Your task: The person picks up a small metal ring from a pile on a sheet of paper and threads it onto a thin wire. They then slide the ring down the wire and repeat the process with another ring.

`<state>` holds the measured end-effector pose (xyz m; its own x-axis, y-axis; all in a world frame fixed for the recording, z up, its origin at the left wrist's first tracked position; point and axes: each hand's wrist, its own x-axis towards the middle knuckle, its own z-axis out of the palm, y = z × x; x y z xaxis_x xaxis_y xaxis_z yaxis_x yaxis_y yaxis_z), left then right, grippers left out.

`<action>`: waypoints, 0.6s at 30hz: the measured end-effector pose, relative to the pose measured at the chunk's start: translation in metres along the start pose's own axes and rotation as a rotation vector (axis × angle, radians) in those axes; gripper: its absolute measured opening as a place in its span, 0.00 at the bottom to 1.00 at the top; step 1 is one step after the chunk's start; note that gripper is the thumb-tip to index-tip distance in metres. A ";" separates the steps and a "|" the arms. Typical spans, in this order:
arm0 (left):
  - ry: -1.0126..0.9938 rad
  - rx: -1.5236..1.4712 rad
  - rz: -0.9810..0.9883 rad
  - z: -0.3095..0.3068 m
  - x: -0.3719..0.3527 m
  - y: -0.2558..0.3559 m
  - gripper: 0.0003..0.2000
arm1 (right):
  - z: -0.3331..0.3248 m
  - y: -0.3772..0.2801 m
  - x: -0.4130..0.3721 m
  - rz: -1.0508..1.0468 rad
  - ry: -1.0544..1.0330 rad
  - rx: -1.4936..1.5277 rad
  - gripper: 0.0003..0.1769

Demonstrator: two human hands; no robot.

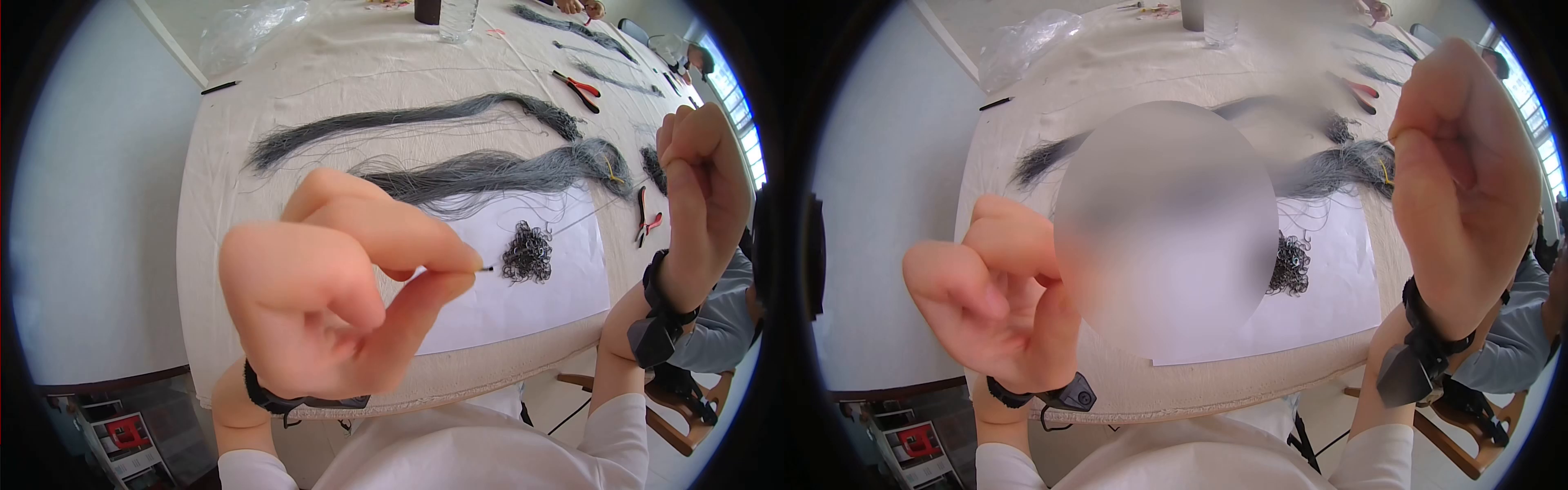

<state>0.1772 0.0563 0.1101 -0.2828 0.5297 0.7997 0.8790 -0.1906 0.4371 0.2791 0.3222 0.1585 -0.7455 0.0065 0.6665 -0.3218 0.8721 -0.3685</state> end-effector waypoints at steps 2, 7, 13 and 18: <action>0.084 -0.053 -0.156 0.003 -0.003 0.003 0.21 | -0.003 0.003 -0.001 -0.007 0.025 0.011 0.02; 0.188 -0.026 -0.293 -0.001 0.000 0.005 0.20 | -0.018 0.007 0.009 -0.175 -0.309 0.230 0.06; 0.172 -0.092 -0.302 0.006 0.001 0.005 0.19 | 0.029 -0.025 0.017 -0.097 -0.228 0.131 0.27; 0.143 -0.049 -0.211 0.007 -0.003 -0.003 0.19 | 0.069 -0.038 0.007 0.164 -0.550 0.843 0.12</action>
<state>0.1779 0.0611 0.1040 -0.5123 0.4407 0.7371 0.7761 -0.1299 0.6171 0.2461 0.2557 0.1327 -0.9138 -0.3160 0.2551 -0.3399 0.2512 -0.9063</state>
